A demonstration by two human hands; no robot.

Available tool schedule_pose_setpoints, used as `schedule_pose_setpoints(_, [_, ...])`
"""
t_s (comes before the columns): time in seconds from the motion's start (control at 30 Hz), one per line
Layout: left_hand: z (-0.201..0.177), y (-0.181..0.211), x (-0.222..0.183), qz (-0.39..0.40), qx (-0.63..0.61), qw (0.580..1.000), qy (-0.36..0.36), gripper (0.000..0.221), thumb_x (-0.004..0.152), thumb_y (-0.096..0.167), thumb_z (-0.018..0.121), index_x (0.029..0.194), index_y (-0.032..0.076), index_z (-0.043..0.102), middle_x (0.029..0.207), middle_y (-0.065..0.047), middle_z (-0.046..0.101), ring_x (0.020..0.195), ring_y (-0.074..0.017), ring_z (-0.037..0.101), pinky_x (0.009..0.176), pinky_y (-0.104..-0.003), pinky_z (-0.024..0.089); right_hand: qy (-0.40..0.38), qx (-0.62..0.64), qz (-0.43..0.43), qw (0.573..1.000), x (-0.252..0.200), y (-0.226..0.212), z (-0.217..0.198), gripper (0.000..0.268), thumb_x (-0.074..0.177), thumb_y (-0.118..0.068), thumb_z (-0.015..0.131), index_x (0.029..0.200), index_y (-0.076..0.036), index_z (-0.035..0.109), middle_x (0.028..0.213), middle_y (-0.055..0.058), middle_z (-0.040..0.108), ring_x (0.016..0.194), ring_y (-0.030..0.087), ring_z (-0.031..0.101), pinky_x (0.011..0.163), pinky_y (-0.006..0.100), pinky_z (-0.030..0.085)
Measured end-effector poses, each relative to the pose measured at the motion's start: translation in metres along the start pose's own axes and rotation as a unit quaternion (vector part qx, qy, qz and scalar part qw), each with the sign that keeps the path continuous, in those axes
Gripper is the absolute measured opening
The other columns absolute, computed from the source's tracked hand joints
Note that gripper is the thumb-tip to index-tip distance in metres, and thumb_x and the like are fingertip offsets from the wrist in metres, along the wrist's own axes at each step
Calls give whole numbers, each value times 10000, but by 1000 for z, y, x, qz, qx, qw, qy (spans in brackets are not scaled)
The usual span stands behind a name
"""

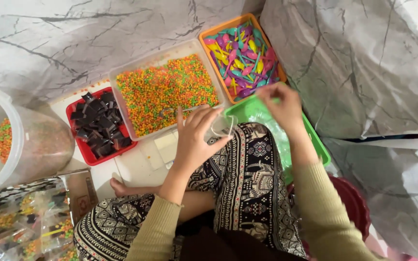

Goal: The person scoops colorful candy from a large bin into small plastic bags, weighs the bags on a digital scale, and seals them.

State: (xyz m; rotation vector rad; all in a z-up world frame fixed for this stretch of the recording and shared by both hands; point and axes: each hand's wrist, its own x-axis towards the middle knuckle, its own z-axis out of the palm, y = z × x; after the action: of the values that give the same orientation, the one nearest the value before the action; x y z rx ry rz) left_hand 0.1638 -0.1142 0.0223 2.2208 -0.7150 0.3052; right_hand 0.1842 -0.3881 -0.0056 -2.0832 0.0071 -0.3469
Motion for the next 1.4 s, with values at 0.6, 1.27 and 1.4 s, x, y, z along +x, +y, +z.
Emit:
schedule_pose_setpoints(0.6, [33,-28,11,-74,-68,995,17,932,736,314,918,1529,123,469,1303,-154,617,1249,-370,581,1151,-756,186,-186,-469,39,863,114,260,136,202,820,-257,690,886,-108,809,769,115,732,808,354,760,667,491,633])
schedule_pose_setpoints(1.27, [19,14,-21,-71,-67,992,79,923,742,269,913,1518,40,469,1298,-205,581,1209,-431,592,1152,-716,246,-93,198,79,973,-37,-103,25,294,901,1,752,1172,-71,661,979,101,748,846,146,732,775,313,643])
schedule_pose_setpoints(1.4, [5,21,-34,-60,-59,990,114,948,698,224,939,1509,38,484,1287,-185,592,1209,-425,603,1151,-683,291,-93,32,9,995,-53,-135,30,115,950,-110,758,1052,-158,781,901,33,806,828,133,778,728,274,625])
